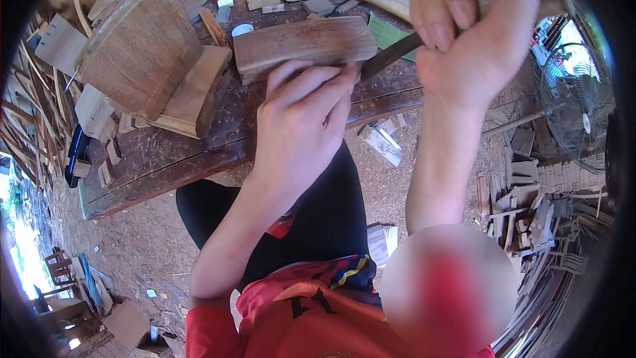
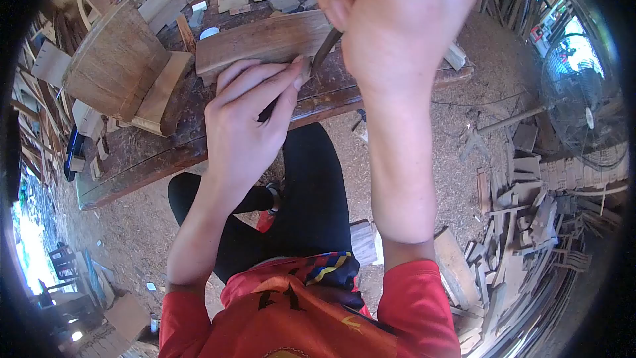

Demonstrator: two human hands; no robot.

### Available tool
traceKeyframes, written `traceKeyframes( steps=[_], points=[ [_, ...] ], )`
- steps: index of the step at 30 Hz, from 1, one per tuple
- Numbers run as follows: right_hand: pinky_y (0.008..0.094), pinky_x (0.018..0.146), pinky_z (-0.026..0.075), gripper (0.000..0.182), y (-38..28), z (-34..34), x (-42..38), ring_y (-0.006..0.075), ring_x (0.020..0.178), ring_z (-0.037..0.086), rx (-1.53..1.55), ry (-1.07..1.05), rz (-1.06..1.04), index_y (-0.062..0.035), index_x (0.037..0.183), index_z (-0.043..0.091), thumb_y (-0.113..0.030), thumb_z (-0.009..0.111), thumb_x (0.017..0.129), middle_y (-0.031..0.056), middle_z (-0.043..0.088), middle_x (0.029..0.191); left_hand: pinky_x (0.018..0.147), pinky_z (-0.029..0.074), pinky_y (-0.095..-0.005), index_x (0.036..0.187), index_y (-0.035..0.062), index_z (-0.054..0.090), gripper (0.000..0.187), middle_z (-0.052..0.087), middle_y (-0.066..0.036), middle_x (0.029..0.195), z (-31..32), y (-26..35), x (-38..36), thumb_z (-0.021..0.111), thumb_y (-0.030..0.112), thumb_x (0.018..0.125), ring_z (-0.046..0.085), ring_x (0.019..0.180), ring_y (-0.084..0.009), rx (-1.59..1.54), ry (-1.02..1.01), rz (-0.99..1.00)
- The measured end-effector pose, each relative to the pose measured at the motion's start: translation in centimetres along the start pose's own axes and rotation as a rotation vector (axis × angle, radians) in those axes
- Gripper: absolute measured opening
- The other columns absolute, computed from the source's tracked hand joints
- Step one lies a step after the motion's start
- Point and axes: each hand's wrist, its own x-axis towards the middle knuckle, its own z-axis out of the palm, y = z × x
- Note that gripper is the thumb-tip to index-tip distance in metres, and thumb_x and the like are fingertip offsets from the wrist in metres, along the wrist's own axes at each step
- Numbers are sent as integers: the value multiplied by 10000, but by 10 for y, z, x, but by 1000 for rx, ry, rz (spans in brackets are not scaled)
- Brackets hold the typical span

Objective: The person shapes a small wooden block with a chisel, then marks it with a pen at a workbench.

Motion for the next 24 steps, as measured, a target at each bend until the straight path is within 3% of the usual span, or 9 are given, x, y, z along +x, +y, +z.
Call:
traceKeyframes(
  steps=[3, 4, 7, 12, 15, 17, 19, 24],
  points=[
    [281, 406, 219, 224, 1, -27, 6, 89, 407, 244, 62, -281, 8, -119, 845, 515, -243, 452, 1021, -38, 361, 572, 932, 560, -379, 1104, 59, 807, 233, 775, -68, 1025, 3, 7, -2, 777, 45, 873, 713, 924, -239, -64, 12, -19],
    [272, 408, 217, 285, -5, -21, -1, 86, 408, 244, 17, -208, -25, -130, 771, 470, -255, 435, 1025, -38, 366, 568, 948, 561, -386, 1106, 57, 804, 237, 774, -68, 1029, 7, 5, -3, 775, 42, 872, 715, 927, -238, -56, 26, 21],
    [266, 403, 213, 264, -8, -40, 0, 76, 407, 250, 94, -261, 21, -125, 789, 495, -253, 464, 1018, -43, 380, 569, 1015, 559, -410, 1132, 51, 781, 266, 768, -73, 1067, 12, 3, -6, 752, 30, 868, 726, 953, -244, -104, 15, 66],
    [286, 400, 201, 242, -5, -58, 0, 95, 403, 260, 45, -217, 20, -126, 839, 542, -272, 449, 1008, -39, 388, 566, 1023, 553, -414, 1165, 56, 775, 289, 751, -85, 1148, 8, 2, -7, 758, 37, 878, 726, 1029, -265, -117, -105, 38],
    [280, 403, 214, 248, -5, -58, -4, 97, 409, 268, 4, -173, 35, -128, 829, 513, -284, 453, 1013, -29, 376, 564, 1026, 542, -381, 1210, 53, 765, 317, 750, -101, 1169, -6, 7, -2, 765, 45, 894, 728, 1061, -257, -299, 65, -82],
    [280, 407, 228, 250, -1, -57, -5, 100, 413, 281, -12, -160, 35, -131, 828, 497, -289, 453, 1017, -25, 376, 565, 1047, 516, -333, 1295, 16, 717, 356, 722, -133, 1285, -30, 1, 1, 734, 21, 939, 686, 1186, -213, -381, 43, -158],
    [287, 418, 249, 245, 2, -59, -6, 111, 415, 291, 0, -158, 24, -132, 840, 484, -292, 448, 1022, -21, 386, 579, 1104, 492, -343, 1406, -34, 612, 403, 654, -175, 1397, -36, -1, -3, 635, 19, 1008, 628, 1304, -254, -802, 97, -382],
    [291, 431, 275, 222, 10, -57, -10, 116, 411, 310, -51, -159, -23, -124, 876, 496, -277, 451, 1031, -19, 399, 592, 1200, 433, -365, 1498, -84, 471, 474, 569, -241, 1474, -55, 2, 5, 490, 4, 1032, 544, 1409, -329, -1062, 58, -570]
  ],
)
